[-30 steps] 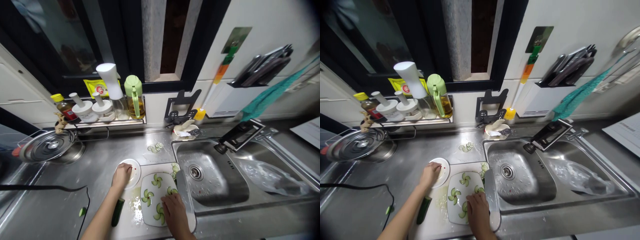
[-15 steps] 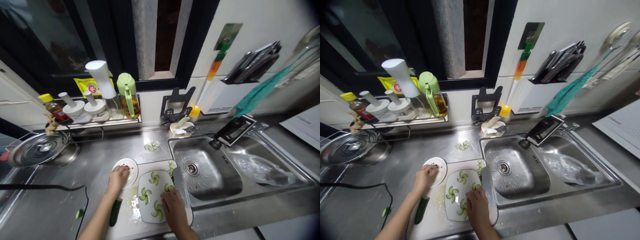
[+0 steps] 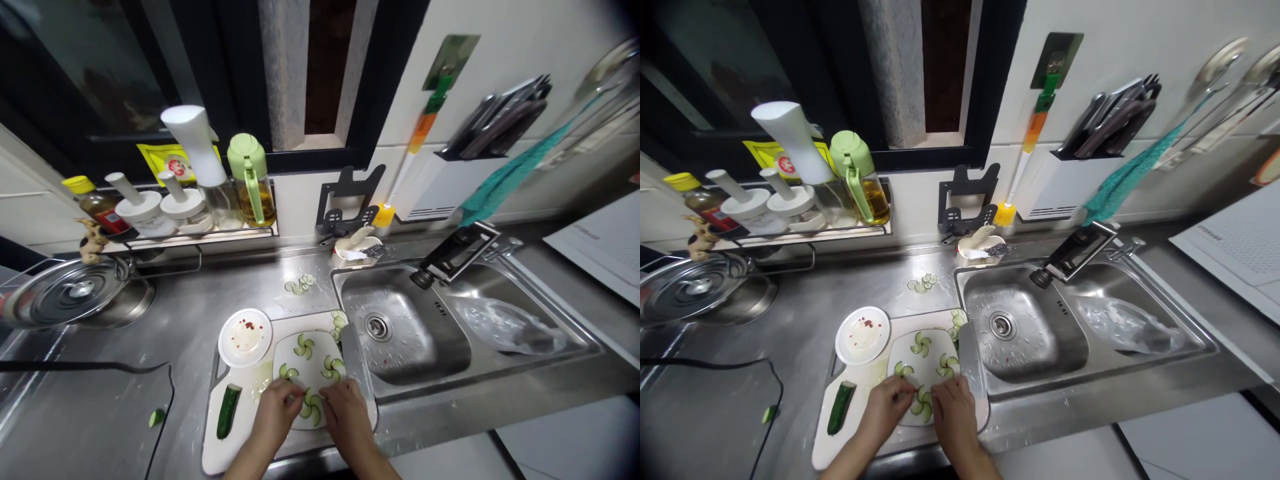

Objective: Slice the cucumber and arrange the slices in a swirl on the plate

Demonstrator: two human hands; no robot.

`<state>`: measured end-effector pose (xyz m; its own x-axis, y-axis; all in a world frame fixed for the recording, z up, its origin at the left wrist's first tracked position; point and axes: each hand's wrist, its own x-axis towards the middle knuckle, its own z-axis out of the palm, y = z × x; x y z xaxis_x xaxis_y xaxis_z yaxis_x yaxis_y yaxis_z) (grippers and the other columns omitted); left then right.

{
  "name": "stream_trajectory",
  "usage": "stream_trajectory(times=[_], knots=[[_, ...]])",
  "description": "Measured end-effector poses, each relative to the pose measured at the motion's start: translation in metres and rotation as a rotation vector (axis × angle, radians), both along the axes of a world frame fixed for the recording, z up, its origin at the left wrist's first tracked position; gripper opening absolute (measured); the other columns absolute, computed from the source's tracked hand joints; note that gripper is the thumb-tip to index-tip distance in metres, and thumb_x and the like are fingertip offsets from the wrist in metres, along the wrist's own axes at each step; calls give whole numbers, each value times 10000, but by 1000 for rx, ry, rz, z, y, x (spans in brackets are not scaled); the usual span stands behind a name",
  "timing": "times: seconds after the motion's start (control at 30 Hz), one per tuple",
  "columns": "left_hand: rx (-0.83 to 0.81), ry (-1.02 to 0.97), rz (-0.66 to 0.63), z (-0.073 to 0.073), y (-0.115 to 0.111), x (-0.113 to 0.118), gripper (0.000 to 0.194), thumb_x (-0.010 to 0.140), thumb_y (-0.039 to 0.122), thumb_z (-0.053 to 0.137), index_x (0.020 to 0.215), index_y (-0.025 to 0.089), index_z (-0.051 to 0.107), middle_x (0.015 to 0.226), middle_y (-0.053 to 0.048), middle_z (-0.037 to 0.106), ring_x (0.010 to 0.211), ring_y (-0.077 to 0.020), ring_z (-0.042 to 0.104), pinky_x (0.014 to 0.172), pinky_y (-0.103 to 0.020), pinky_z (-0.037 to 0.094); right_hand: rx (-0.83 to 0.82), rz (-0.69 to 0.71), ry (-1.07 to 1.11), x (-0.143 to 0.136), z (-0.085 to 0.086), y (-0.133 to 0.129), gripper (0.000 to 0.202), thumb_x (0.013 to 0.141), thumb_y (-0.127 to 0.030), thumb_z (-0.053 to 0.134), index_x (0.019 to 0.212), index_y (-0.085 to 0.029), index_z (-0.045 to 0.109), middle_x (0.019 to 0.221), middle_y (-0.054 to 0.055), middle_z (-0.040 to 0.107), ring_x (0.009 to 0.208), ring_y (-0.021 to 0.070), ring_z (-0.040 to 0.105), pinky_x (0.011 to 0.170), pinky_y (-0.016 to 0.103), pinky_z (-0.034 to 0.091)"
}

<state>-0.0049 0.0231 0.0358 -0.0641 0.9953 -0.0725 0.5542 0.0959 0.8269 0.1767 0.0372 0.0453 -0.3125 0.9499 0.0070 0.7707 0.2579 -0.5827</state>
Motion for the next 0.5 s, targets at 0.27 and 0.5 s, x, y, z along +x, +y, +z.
stream_trajectory(times=[0.27,0.5], knots=[[-100,53,-63,-8,-8,15,127,711,160,609,693,220,720,720,-37,695,727,-182,642,696,-297,502,-30,63,-57,-5,-4,-6,156,838,-163,550,824,-248,680,813,16,644,886,214,519,758,321,379],[-144,32,-62,-7,-8,17,126,719,164,601,670,209,708,701,-39,679,723,-187,633,689,-299,481,-27,65,-91,-5,-17,-9,136,829,-164,570,762,-237,664,789,16,633,874,207,512,746,311,378]])
